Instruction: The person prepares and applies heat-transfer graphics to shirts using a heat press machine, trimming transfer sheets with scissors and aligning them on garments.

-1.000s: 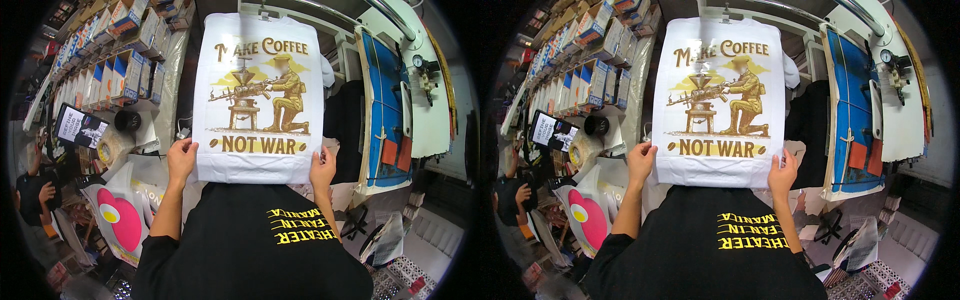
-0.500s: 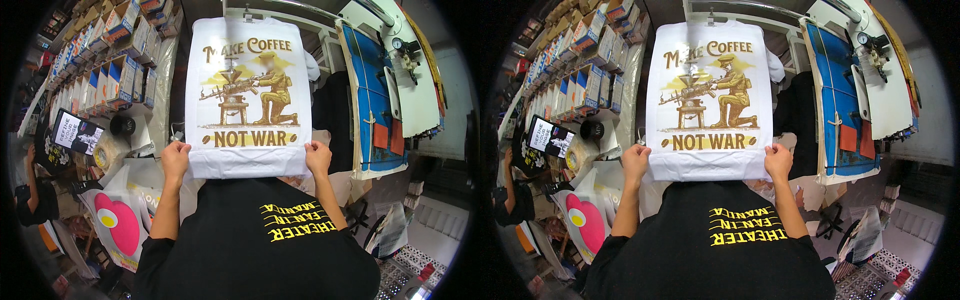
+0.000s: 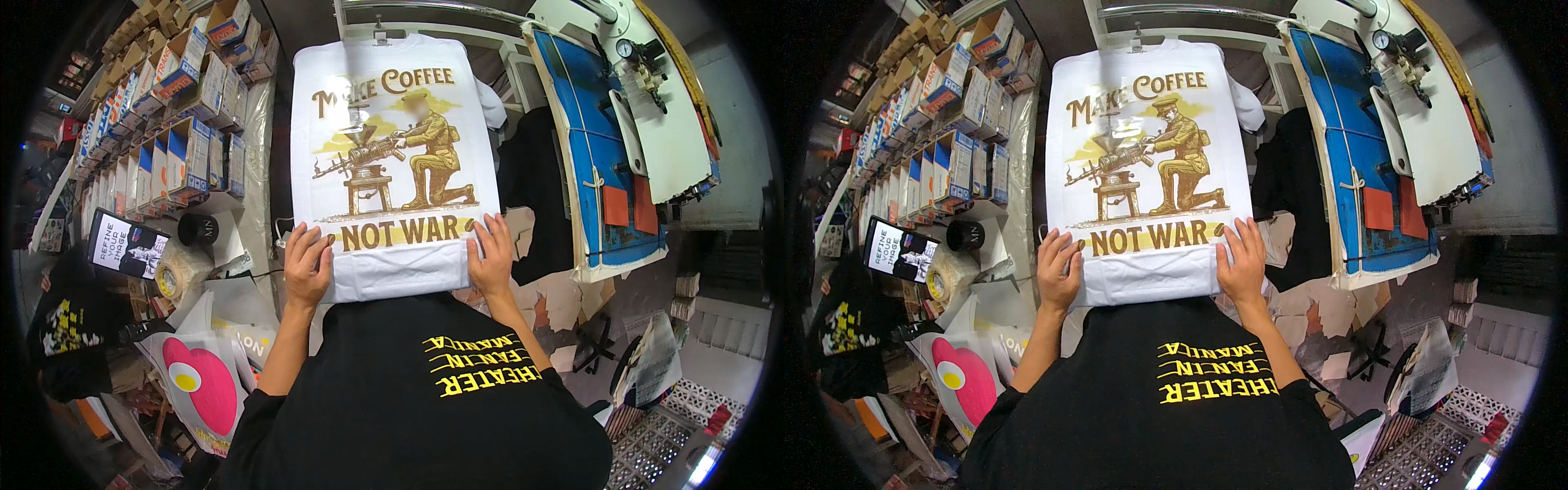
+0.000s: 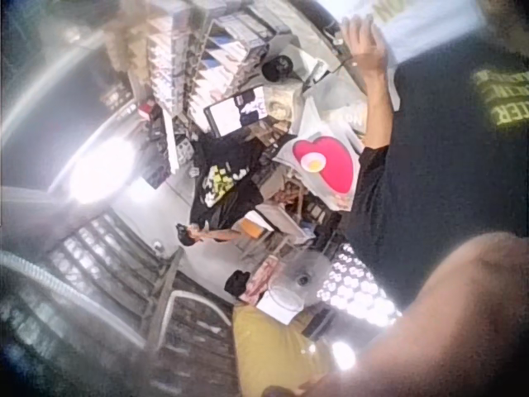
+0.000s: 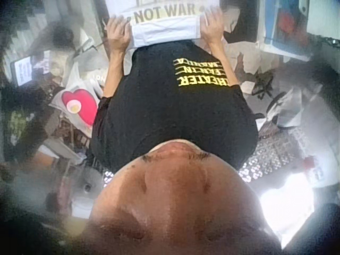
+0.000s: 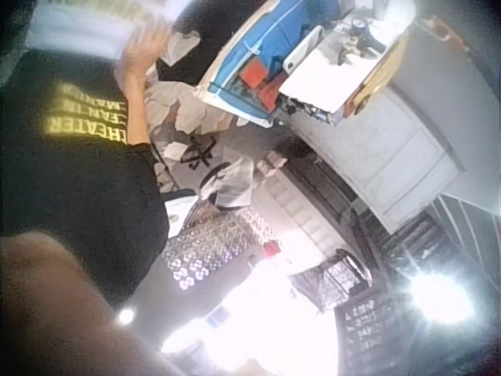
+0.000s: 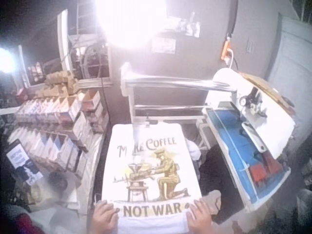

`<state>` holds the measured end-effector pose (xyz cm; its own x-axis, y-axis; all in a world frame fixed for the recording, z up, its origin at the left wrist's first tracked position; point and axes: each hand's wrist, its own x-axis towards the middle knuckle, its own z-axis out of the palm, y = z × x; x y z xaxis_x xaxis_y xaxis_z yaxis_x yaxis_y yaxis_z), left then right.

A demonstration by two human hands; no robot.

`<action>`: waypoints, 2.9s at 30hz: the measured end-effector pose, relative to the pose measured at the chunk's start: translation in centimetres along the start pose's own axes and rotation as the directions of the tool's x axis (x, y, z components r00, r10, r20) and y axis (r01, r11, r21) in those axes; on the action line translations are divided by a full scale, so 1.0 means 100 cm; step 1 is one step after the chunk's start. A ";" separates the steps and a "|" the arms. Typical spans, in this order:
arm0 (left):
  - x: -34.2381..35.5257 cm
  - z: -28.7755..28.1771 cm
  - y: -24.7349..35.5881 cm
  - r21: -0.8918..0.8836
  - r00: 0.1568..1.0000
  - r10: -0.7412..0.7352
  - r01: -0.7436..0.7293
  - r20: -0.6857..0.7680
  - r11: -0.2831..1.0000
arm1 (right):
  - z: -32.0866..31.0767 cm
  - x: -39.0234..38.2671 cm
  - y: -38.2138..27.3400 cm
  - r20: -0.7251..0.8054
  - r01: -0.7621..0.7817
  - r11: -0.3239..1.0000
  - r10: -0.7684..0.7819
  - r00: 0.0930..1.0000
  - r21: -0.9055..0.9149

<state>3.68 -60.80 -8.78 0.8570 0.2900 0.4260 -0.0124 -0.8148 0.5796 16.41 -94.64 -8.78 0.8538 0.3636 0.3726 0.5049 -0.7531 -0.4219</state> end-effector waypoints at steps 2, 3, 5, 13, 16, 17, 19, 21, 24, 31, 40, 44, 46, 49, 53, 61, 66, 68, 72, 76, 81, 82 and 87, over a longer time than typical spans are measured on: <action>-0.001 0.001 -0.001 0.002 1.000 0.004 -0.004 -0.013 1.000 | 0.001 0.001 0.000 -0.018 0.005 1.000 -0.005 1.000 0.011; -0.001 0.001 -0.001 0.002 1.000 0.006 -0.006 -0.018 1.000 | 0.001 0.001 0.000 -0.027 0.007 1.000 -0.007 1.000 0.015; 0.000 0.001 -0.001 0.004 1.000 0.016 -0.016 -0.023 1.000 | 0.002 0.000 0.002 -0.033 0.015 1.000 -0.014 0.999 0.026; -0.003 0.004 -0.002 -0.009 0.998 0.034 -0.035 -0.057 0.999 | 0.004 0.001 0.003 -0.048 0.014 0.998 -0.012 0.999 0.056; -0.002 0.000 0.000 -0.012 0.998 0.033 -0.034 -0.052 0.999 | 0.004 0.002 0.003 -0.047 0.023 0.997 -0.020 0.999 0.072; 0.000 -0.001 0.000 -0.019 0.999 0.021 -0.022 -0.039 1.000 | 0.002 0.004 0.003 -0.044 0.029 0.997 -0.026 0.999 0.076; 0.002 -0.002 -0.008 -0.083 0.992 -0.050 0.041 -0.113 0.996 | 0.003 0.002 0.015 -0.063 -0.016 0.994 0.022 0.998 0.106; 0.010 -0.001 -0.034 -0.137 0.944 -0.222 0.193 -0.243 0.972 | 0.006 0.008 0.040 -0.153 -0.153 0.970 0.183 0.971 0.189; 0.013 0.011 -0.094 -0.676 0.560 -0.785 0.688 0.266 0.263 | 0.013 0.024 0.069 0.417 -0.757 0.306 0.687 0.595 0.577; -0.011 -0.018 -0.135 -0.698 0.567 -0.479 0.700 0.670 -0.149 | 0.003 0.023 0.125 0.777 -0.758 -0.245 0.391 0.493 0.605; 0.016 -0.060 -0.129 -0.576 0.761 -0.429 0.649 0.487 0.496 | -0.020 0.027 0.130 0.437 -0.479 -0.030 0.462 0.772 0.878; -0.001 -0.057 -0.145 -0.692 0.779 -0.398 0.620 0.485 0.370 | -0.021 0.031 0.134 0.472 -0.497 -0.081 0.475 0.743 0.864; -0.008 -0.065 -0.147 -0.728 0.768 -0.420 0.619 0.483 0.296 | -0.026 0.037 0.110 0.487 -0.515 -0.101 0.516 0.704 0.851; -0.010 -0.066 -0.149 -0.755 0.771 -0.387 0.612 0.506 0.234 | -0.027 0.033 0.110 0.483 -0.494 -0.146 0.561 0.672 0.857; -0.007 -0.067 -0.150 -0.763 0.783 -0.373 0.599 0.497 0.241 | -0.020 0.027 0.116 0.440 -0.470 -0.108 0.577 0.688 0.876; 0.000 -0.072 -0.125 -0.782 0.765 -0.375 0.606 0.524 0.143 | -0.023 0.019 0.133 0.497 -0.490 -0.174 0.551 0.670 0.854; -0.002 -0.050 -0.136 -0.721 0.643 -0.463 0.693 0.610 0.014 | 0.008 0.008 0.161 0.501 -0.608 -0.047 0.618 0.606 0.792; -0.012 -0.024 -0.161 -0.639 0.601 -0.459 0.764 0.654 0.089 | 0.027 0.013 0.166 0.639 -0.755 -0.041 0.564 0.524 0.655; 0.040 0.022 -0.129 -0.525 0.443 -0.371 0.837 0.816 -0.156 | 0.050 0.071 0.133 0.862 -0.757 -0.412 0.252 0.440 0.507; 0.112 0.059 -0.139 -0.671 0.612 -0.278 0.649 0.741 -0.360 | 0.066 0.160 0.115 0.830 -0.732 -0.407 0.145 0.538 0.546; 0.197 0.083 -0.185 -0.704 0.763 -0.159 0.466 0.626 -0.536 | 0.089 0.247 0.132 0.712 -0.576 -0.562 0.032 0.702 0.593; 0.212 0.083 -0.194 -0.787 0.765 -0.292 0.418 0.575 -0.454 | 0.100 0.260 0.152 0.628 -0.509 -0.444 0.172 0.759 0.737; 0.254 0.076 -0.221 -0.880 0.638 -0.606 0.343 0.475 -0.328 | 0.122 0.301 0.199 0.488 -0.338 -0.353 0.603 0.631 0.872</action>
<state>29.60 -39.21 -16.03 0.7992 0.4403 -0.4091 -0.1550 0.8087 0.5674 53.75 -91.99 -16.03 0.9050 0.0428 -0.4232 -0.3560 0.6208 -0.6985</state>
